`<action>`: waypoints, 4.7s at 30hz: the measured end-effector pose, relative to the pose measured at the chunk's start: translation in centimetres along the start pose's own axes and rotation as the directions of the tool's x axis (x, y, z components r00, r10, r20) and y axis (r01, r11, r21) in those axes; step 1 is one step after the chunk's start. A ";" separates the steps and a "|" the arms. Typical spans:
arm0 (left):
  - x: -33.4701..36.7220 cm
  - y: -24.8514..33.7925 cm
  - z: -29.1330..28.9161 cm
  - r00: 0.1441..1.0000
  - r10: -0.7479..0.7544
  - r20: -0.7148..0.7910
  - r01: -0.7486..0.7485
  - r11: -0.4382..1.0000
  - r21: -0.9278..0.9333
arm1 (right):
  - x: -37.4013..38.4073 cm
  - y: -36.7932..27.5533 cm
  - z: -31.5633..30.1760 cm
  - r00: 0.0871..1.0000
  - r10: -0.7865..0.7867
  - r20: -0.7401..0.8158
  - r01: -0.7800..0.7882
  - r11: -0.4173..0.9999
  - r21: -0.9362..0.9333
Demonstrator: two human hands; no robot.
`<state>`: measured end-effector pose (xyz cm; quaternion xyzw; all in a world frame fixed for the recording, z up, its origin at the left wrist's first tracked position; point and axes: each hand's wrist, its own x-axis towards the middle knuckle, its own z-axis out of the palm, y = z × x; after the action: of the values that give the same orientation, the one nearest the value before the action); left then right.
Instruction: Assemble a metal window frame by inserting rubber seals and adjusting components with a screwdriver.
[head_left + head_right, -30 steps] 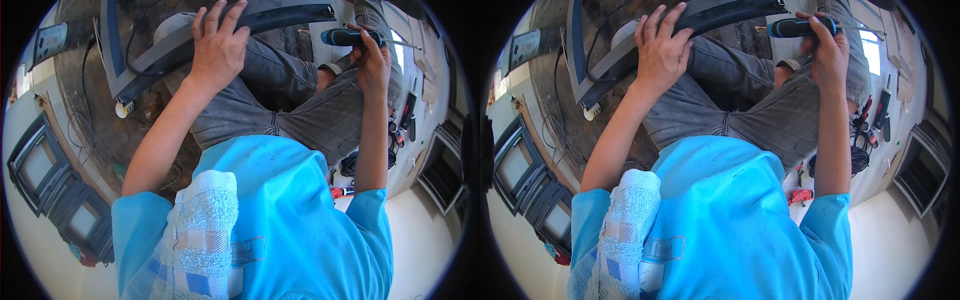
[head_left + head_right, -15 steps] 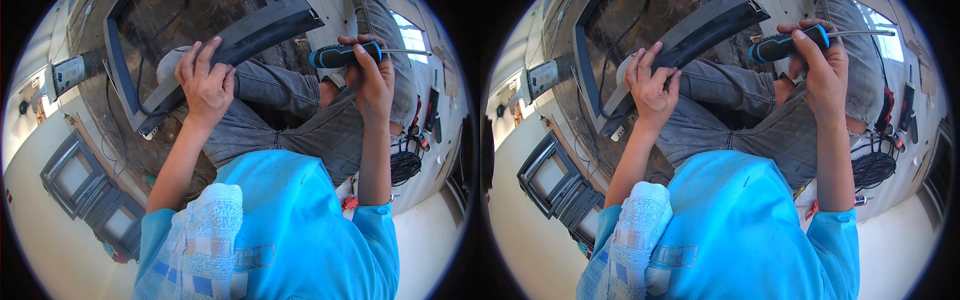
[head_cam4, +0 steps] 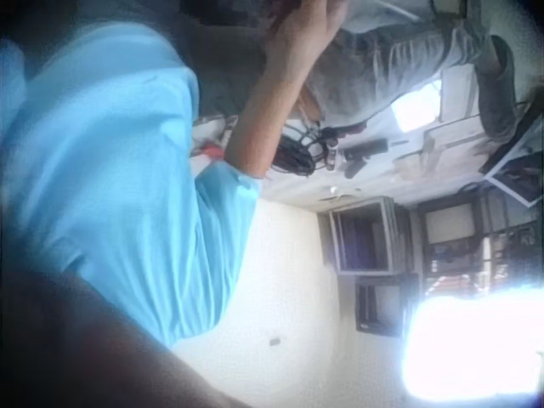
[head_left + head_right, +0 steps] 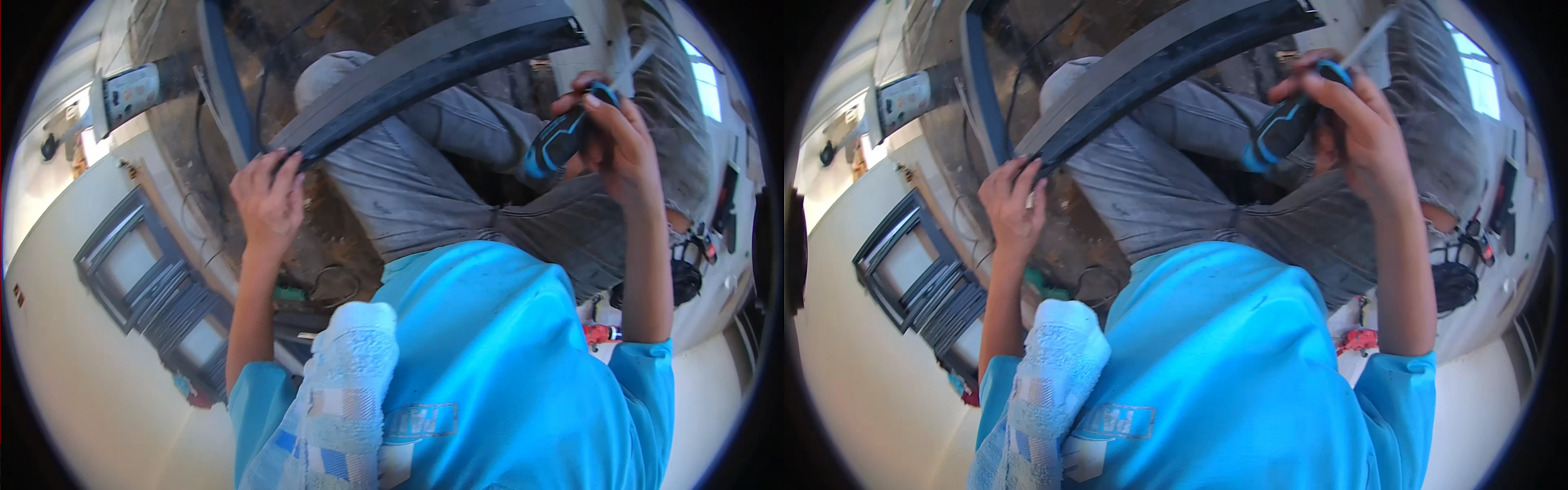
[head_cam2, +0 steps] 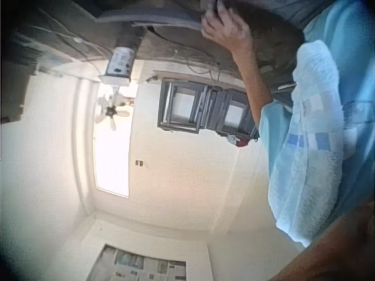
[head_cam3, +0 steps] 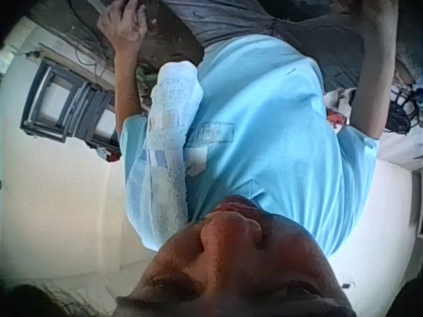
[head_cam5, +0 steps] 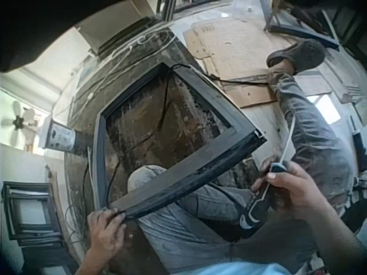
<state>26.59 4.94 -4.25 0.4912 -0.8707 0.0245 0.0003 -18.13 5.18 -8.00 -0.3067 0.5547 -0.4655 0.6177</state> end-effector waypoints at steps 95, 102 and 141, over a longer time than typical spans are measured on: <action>49.9 -6.6 10.9 0.970 -0.218 0.109 0.240 0.935 -0.260 | 30.7 -3.1 -2.2 0.975 -0.073 -0.210 -0.151 0.474 -0.868; 51.7 -8.8 8.3 0.918 -0.261 -0.300 0.232 0.964 -0.129 | 31.3 -7.8 0.9 0.961 -0.227 -0.156 0.025 0.635 -0.772; -1.7 -7.7 5.8 0.264 -0.584 0.768 0.435 -0.638 -0.635 | 8.5 -6.3 10.3 0.757 -0.140 0.638 0.650 0.058 -0.758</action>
<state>34.16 2.14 -9.81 0.7316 -0.0868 -0.5494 0.3942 -9.99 -6.45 -3.72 -0.8522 0.4658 -0.0901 0.2207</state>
